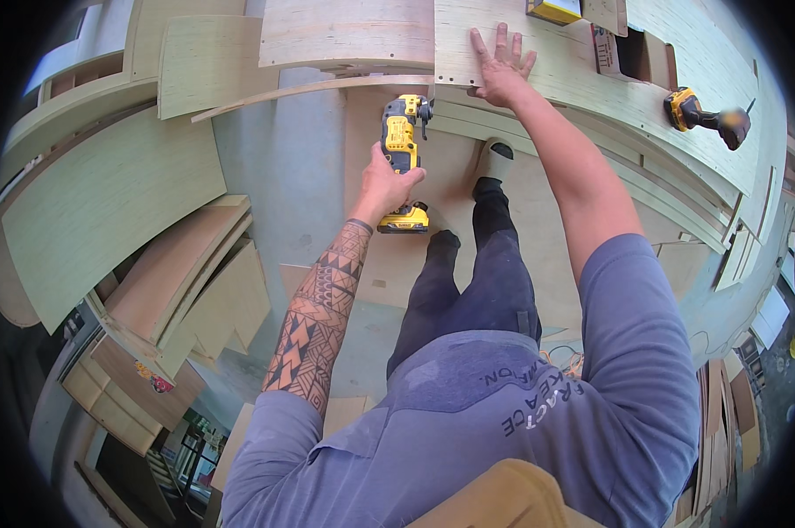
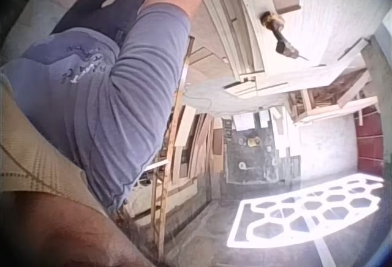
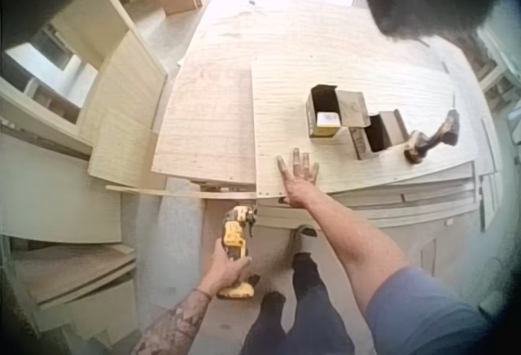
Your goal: Assembling wooden cabinet parts using a power drill and other hand tools.
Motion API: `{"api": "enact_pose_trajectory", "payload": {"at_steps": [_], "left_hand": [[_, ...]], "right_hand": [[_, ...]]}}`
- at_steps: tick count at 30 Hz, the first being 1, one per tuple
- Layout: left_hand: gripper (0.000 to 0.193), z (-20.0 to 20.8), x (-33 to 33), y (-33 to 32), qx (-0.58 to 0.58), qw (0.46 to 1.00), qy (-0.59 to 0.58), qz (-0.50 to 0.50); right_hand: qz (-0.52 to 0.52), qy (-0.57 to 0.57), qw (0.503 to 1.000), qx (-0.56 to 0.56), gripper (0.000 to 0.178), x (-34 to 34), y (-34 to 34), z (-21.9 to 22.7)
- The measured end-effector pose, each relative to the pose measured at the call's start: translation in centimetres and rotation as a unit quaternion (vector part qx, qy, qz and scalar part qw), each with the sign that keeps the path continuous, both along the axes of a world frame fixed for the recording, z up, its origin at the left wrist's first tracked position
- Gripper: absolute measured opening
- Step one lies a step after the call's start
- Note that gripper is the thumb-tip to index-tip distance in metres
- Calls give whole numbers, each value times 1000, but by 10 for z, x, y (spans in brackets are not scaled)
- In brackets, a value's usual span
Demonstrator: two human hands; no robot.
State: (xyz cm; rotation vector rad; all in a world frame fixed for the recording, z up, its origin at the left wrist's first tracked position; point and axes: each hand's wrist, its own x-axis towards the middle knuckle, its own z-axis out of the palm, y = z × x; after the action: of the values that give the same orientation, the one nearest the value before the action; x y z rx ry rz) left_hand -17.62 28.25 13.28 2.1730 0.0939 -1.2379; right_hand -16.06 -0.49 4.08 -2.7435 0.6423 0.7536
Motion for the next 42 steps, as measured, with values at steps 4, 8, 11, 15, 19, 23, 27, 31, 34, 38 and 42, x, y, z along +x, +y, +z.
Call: {"api": "enact_pose_trajectory", "payload": {"at_steps": [4, 8, 11, 15, 19, 23, 27, 31, 34, 38, 42], "left_hand": [[92, -10, 0, 5, 9, 1000, 1, 1], [96, -17, -3, 7, 17, 1000, -14, -7], [96, -16, -3, 7, 13, 1000, -14, -4], [97, -11, -4, 6, 4, 1000, -1, 3], [97, -13, -10, 8, -2, 999, -32, 6], [95, -14, -11, 14, 16, 998, -64, 2], [95, 9, -5, -1, 25, 999, -21, -12], [90, 12, -1, 0, 25, 999, -17, -11], [88, 10, 0, 1, 26, 999, -18, -12], [86, 6, 2, 5, 23, 999, -14, -16], [85, 3, 2, 0, 30, 999, -8, -23]], "right_hand": [[9, 3, 1000, 3, 131, 3, 1, 0], [17, -1, 1000, 6, 131, 2, 0, -1], [15, -2, 1000, 6, 132, 2, 1, -3], [19, -18, 1000, 2, 132, -2, -3, -9], [25, -21, 999, 0, 132, 1, -6, -12], [30, -4, 1000, 2, 132, 6, 2, -8], [32, -9, 999, -3, 133, -1, -5, -7], [27, -16, 999, 4, 136, 1, 0, -5], [24, -18, 1000, 8, 136, -1, 1, -5], [28, -18, 999, 10, 136, 0, 4, -7], [34, -49, 998, 3, 136, -4, -5, -13]]}}
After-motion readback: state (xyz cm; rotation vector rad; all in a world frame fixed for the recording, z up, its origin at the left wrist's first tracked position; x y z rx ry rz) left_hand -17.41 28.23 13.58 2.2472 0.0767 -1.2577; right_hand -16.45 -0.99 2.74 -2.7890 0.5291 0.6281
